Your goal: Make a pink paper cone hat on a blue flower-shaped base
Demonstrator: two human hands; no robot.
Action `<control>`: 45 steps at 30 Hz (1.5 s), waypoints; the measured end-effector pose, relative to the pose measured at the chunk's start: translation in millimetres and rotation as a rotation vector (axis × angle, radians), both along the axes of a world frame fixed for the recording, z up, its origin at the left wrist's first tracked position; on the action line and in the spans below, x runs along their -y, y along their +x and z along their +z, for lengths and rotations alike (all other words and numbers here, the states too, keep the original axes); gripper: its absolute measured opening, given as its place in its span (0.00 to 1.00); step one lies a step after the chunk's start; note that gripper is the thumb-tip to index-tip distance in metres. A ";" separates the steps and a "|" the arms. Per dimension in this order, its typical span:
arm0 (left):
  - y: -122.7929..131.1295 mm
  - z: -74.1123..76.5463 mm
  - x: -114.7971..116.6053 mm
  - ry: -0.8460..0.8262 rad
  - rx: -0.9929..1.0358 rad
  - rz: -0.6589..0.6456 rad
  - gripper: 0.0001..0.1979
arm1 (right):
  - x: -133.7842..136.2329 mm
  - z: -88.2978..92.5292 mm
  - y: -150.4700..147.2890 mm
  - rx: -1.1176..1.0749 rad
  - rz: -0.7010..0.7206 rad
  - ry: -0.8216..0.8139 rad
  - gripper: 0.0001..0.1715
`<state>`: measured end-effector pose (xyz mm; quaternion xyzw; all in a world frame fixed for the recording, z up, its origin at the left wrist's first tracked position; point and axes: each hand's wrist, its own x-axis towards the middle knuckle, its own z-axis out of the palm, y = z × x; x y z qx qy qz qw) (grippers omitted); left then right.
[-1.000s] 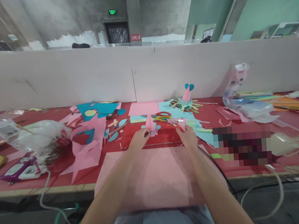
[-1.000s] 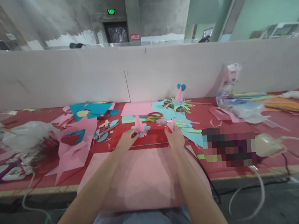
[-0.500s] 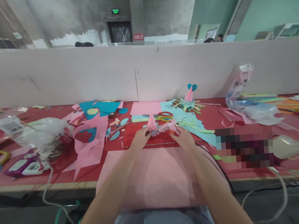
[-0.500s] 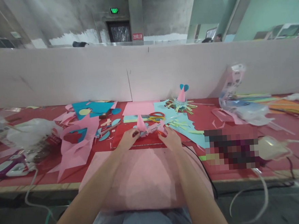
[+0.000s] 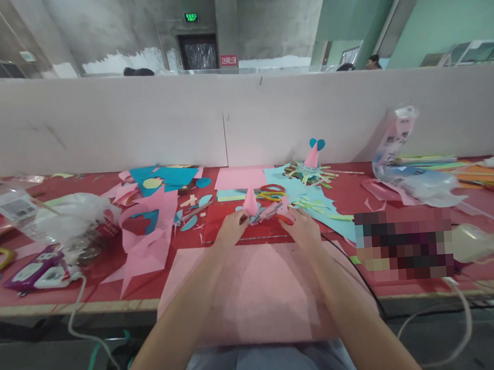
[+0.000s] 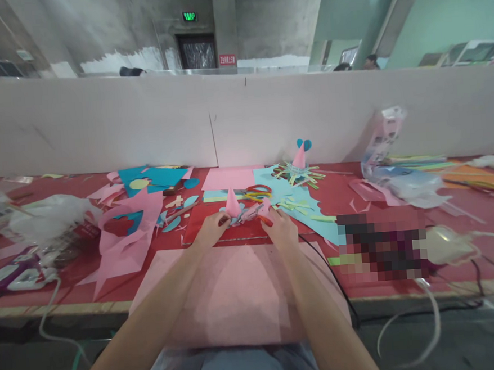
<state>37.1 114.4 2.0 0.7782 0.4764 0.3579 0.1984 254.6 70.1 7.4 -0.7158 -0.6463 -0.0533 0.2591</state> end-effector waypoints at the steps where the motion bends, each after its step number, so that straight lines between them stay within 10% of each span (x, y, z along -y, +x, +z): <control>1: 0.0 0.0 0.1 -0.001 0.003 0.000 0.05 | -0.5 -1.3 0.0 -0.005 0.001 0.005 0.25; 45: -0.7 2.3 1.2 -0.029 0.017 -0.006 0.06 | -2.4 4.5 11.7 -0.135 -0.150 -0.184 0.27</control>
